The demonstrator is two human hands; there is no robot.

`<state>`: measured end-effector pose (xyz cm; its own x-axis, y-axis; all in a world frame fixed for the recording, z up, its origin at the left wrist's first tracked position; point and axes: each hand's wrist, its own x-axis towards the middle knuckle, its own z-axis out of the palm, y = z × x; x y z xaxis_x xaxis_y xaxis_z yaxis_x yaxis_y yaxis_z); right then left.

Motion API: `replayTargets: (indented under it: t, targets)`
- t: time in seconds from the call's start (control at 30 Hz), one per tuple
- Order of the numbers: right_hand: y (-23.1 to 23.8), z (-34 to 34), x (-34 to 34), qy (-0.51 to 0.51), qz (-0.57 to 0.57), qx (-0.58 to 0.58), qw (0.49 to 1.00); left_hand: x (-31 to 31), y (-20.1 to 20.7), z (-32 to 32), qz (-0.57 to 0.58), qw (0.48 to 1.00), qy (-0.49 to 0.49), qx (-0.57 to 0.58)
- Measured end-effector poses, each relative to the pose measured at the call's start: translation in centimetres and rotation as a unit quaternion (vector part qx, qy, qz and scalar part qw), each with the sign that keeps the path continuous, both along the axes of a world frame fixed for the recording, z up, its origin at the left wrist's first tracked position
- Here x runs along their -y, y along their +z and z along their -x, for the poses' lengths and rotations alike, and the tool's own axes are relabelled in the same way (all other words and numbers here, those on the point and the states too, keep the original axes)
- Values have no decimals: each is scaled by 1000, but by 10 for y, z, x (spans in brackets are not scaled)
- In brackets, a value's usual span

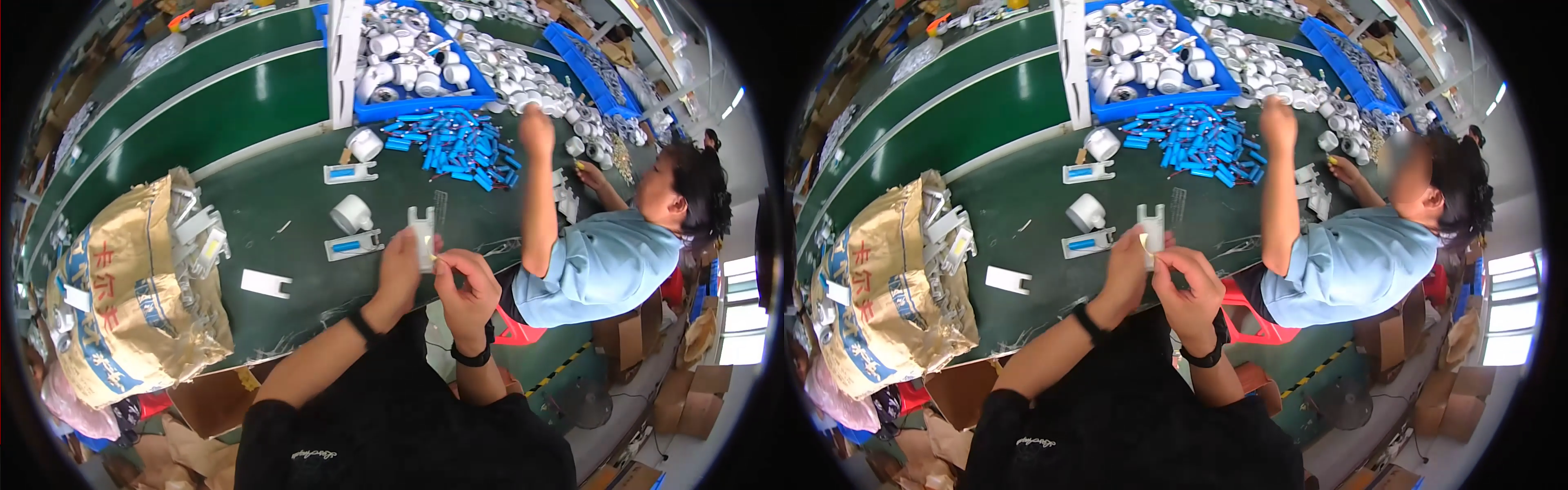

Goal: Assembling electronic components on a factory production line.

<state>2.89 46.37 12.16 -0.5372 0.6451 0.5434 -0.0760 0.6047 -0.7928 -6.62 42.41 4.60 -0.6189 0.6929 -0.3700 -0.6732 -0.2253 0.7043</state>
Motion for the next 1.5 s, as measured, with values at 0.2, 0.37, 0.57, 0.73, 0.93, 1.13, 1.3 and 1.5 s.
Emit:
replayTargets:
  t: [0.2,0.37,0.57,0.73,0.93,1.13,1.3,1.5]
  targets:
    - [-23,-49,-15,-59,3,22,998,-126,-100,-22,165,964,14,-208]
    - [-42,-44,-11,6,260,-5,966,-17,-3,-20,20,991,58,-123]
    - [-54,23,62,324,429,182,823,159,36,1,188,844,57,-499]
    - [-36,71,84,226,-75,102,966,356,-22,-24,421,501,240,-717]
    - [-43,93,27,13,-172,167,971,534,-207,-44,863,392,0,-318]
    - [-67,117,10,70,-70,237,967,576,-246,-27,858,447,-132,-216]
    - [-83,140,28,86,-46,249,964,623,-257,-18,800,538,-103,-245]
    - [-85,164,25,177,196,220,939,423,-54,-16,491,580,84,-645]
